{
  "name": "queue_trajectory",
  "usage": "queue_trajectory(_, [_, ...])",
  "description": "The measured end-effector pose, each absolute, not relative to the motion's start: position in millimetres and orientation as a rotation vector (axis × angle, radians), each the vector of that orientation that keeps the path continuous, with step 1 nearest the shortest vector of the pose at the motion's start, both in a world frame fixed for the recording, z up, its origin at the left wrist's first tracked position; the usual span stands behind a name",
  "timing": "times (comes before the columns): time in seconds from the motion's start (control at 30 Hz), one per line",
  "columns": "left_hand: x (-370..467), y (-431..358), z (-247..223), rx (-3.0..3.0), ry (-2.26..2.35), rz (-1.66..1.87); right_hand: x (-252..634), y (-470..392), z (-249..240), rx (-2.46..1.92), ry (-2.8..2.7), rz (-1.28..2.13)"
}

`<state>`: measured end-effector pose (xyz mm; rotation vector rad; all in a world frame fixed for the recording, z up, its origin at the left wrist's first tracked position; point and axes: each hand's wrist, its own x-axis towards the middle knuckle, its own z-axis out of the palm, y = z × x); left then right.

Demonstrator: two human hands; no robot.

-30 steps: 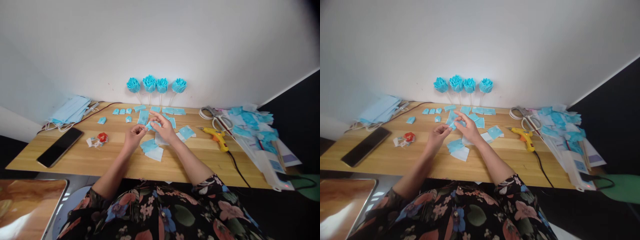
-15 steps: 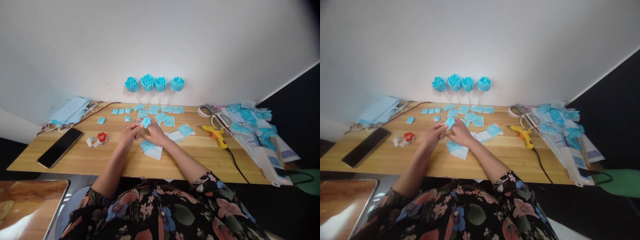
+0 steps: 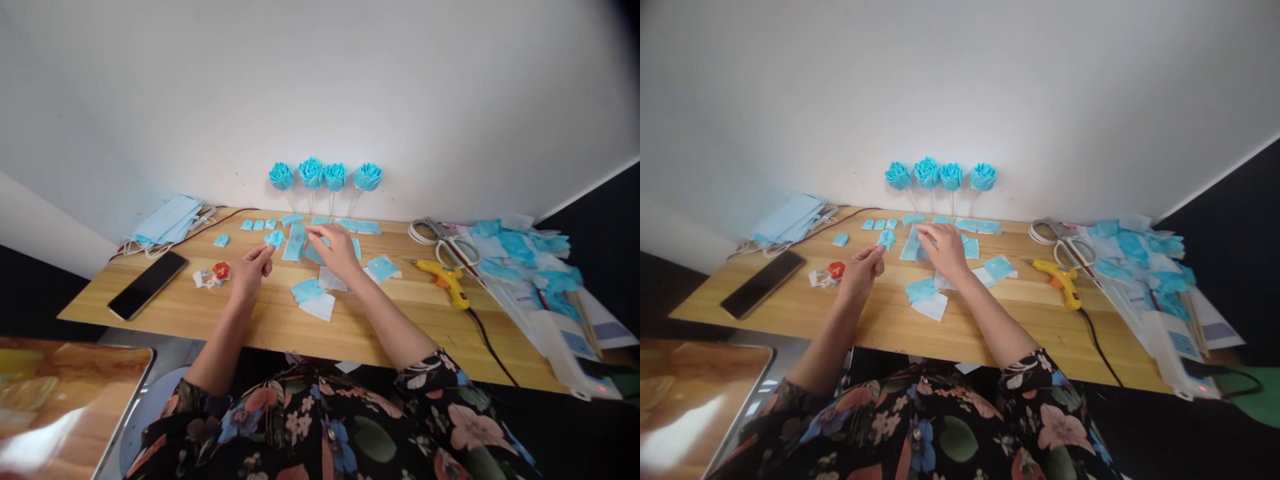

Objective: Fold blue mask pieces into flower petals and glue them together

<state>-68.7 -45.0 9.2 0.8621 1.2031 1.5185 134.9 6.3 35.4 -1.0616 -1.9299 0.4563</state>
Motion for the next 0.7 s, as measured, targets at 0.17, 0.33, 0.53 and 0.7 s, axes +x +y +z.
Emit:
queue_trajectory(0.17, [-68, -50, 13, 0.938, 1.222, 1.518, 112, 9, 49, -1.069, -1.992, 0.850])
queue_trajectory(0.33, [-69, -58, 17, 0.981, 1.257, 1.505, 99, 14, 58, -1.049, -2.025, 0.982])
queue_trajectory(0.53, [-123, -68, 40, 1.117, 1.442, 1.460, 94, 28, 69, -1.037, -2.023, 0.932])
queue_trajectory(0.7, [-198, -29, 61, 1.443, 1.824, 1.359, 64, 56, 62, -1.177, -2.158, 0.862])
